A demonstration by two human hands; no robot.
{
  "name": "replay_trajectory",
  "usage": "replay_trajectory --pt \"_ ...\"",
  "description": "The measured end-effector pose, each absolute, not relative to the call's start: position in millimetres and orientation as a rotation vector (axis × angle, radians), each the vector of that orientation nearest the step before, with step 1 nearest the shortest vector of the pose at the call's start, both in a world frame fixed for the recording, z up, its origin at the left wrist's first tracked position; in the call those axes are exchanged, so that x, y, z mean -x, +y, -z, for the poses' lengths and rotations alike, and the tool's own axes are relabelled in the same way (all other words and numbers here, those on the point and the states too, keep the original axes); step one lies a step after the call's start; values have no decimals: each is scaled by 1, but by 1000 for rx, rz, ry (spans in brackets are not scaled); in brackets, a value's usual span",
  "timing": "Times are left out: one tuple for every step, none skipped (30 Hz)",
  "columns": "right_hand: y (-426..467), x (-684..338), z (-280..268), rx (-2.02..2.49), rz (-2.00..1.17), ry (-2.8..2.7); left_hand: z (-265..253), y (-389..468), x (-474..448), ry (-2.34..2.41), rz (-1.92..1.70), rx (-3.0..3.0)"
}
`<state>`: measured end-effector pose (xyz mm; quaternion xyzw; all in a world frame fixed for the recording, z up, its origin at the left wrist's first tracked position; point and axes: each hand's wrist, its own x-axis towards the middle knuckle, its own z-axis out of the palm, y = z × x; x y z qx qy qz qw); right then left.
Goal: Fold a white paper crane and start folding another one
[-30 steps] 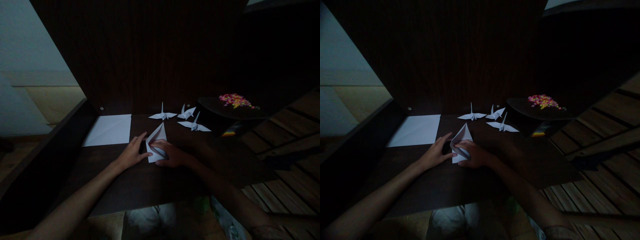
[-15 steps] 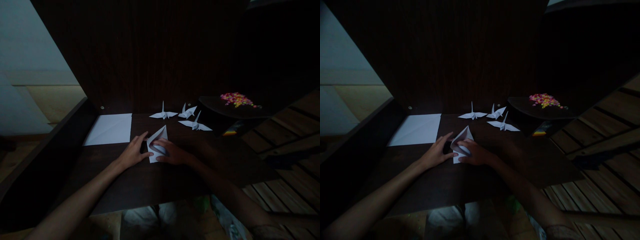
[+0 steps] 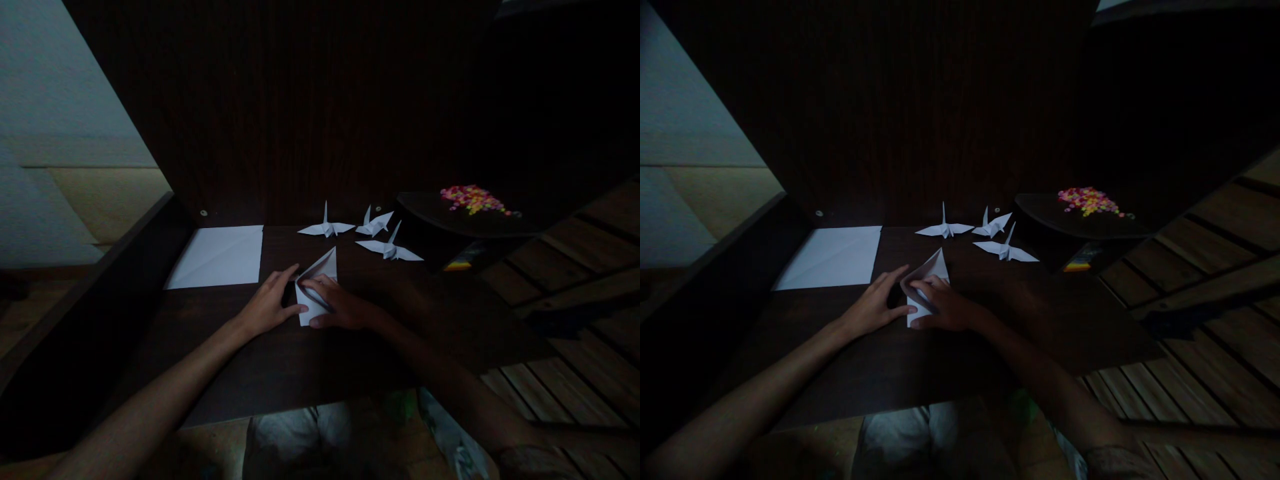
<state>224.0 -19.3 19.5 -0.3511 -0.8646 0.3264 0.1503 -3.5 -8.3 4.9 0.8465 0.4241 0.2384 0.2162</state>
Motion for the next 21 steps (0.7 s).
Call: replay_trajectory --pt "-19 -223 -20 1010 -937 -2483 -5 -8 4 1173 -667 -2349" --pt "-19 -223 -21 1012 -934 -2481 -5 -8 4 1167 -675 -2355" --pt "-19 -223 -22 1013 -931 -2480 -5 -8 4 1157 -680 -2366" --pt "-19 -223 -23 1013 -928 -2483 -6 -8 4 1142 -683 -2382" --pt "-19 -223 -24 1012 -927 -2490 -6 -7 4 1121 -685 -2402" --pt "-18 -225 -26 1005 -924 -2504 -6 -7 4 1099 -685 -2424" --pt "-18 -226 -27 990 -915 -2519 -7 -7 4 1080 -686 -2444" --pt "-18 -228 -28 962 -900 -2535 -7 -7 3 1066 -689 -2460" --pt "-17 -230 -28 926 -881 -2548 -7 -7 3 1057 -692 -2473" --pt "-17 -233 -28 892 -861 -2556 -8 -6 3 1053 -694 -2481" --pt "-16 -235 -28 866 -840 -2561 -8 -6 3 1051 -694 -2488" --pt "-16 -237 -27 849 -820 -2566 -8 -6 3 1050 -690 -2494" --pt "-15 -240 -26 841 -801 -2573 -8 -6 4 1049 -687 -2500" --pt "-15 -242 -25 839 -782 -2581 -8 -6 4 1049 -682 -2506" --pt "-14 -244 -24 838 -762 -2586 -7 -6 4 1049 -678 -2511" --pt "-14 -245 -23 835 -743 -2585 -7 -6 4 1048 -676 -2516" --pt "-13 -247 -22 831 -727 -2578 -7 -6 5 1047 -673 -2521" --pt "-12 -249 -21 825 -713 -2563 -7 -6 5 1046 -671 -2524" --pt "-12 -250 -20 818 -702 -2544 -7 -6 5 1043 -668 -2525" --pt "-11 -251 -19 811 -694 -2525 -7 -6 5 1042 -664 -2526" --pt "-10 -253 -17 804 -683 -2507 -8 -6 6 1040 -662 -2526"
